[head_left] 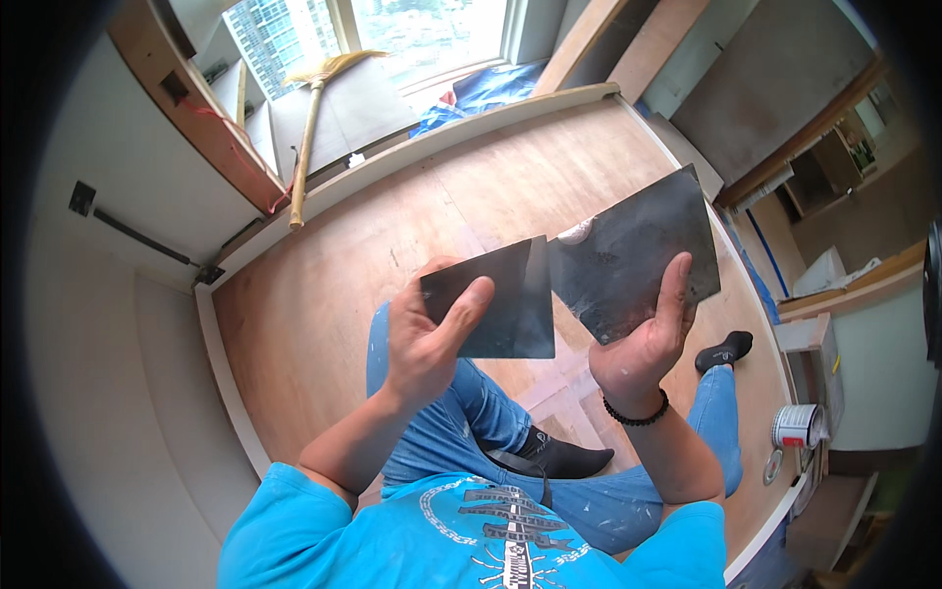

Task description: The person sits on the floor and uses a sanding block to sand a wooden floor surface. They repeatedly rub the block across the floor, occasionally pause to inspect the surface, and handle a small tube and a paint can nearby.

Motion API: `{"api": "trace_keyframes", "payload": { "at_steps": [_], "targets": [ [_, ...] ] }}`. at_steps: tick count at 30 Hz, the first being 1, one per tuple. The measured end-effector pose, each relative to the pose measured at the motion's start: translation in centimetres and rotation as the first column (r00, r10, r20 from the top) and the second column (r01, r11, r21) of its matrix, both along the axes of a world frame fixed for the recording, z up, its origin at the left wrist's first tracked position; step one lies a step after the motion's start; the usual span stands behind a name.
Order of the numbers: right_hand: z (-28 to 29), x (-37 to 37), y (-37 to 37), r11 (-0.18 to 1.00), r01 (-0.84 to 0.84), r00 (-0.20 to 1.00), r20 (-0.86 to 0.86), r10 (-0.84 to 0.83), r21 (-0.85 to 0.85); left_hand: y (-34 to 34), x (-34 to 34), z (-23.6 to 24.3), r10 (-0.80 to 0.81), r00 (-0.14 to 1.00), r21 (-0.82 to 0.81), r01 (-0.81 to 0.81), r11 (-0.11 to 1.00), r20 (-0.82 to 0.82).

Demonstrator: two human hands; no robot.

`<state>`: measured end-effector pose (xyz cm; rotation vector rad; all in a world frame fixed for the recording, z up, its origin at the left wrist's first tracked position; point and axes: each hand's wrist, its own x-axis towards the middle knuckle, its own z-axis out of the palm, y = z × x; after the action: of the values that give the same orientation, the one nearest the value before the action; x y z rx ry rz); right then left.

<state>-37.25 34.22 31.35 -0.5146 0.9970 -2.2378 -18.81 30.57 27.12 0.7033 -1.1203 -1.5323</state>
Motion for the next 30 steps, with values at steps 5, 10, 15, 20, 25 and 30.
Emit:
{"api": "trace_keyframes", "payload": {
  "at_steps": [5,10,15,20,25,30],
  "targets": [
    [-1.6,-0.7,-0.1,0.986,-0.161,0.878,-0.449,0.166,0.049,-1.0,-0.9,-1.4,0.016,0.999,0.019,-0.015,1.000,-0.031],
    [-0.9,-0.9,-1.9,0.847,-0.202,0.584,-0.634,0.507,0.491,-1.9,0.2,-3.6,0.022,0.960,0.156,0.023,0.987,-0.278],
    [-7.3,-18.5,-0.6,0.834,0.267,-0.079,-0.851,0.519,0.484,-4.3,8.2,-8.6,0.278,0.871,0.233,-0.195,0.953,-0.406],
    [-9.7,-35.8,5.4,0.526,0.364,0.693,-0.601,0.398,0.769,-6.6,28.1,-19.7,0.682,0.463,-0.044,-0.809,0.586,0.566],
    [-14.4,-43.2,16.4,0.252,0.297,0.911,-0.352,0.213,0.921,-10.0,41.0,-25.6,0.375,-0.172,-0.371,-0.737,0.565,0.911],
    [-16.3,-42.0,22.0,0.164,0.215,0.937,-0.250,0.242,0.963,-16.2,48.8,-28.8,0.320,-0.373,-0.492,-0.646,0.584,0.871]
  ]
}}
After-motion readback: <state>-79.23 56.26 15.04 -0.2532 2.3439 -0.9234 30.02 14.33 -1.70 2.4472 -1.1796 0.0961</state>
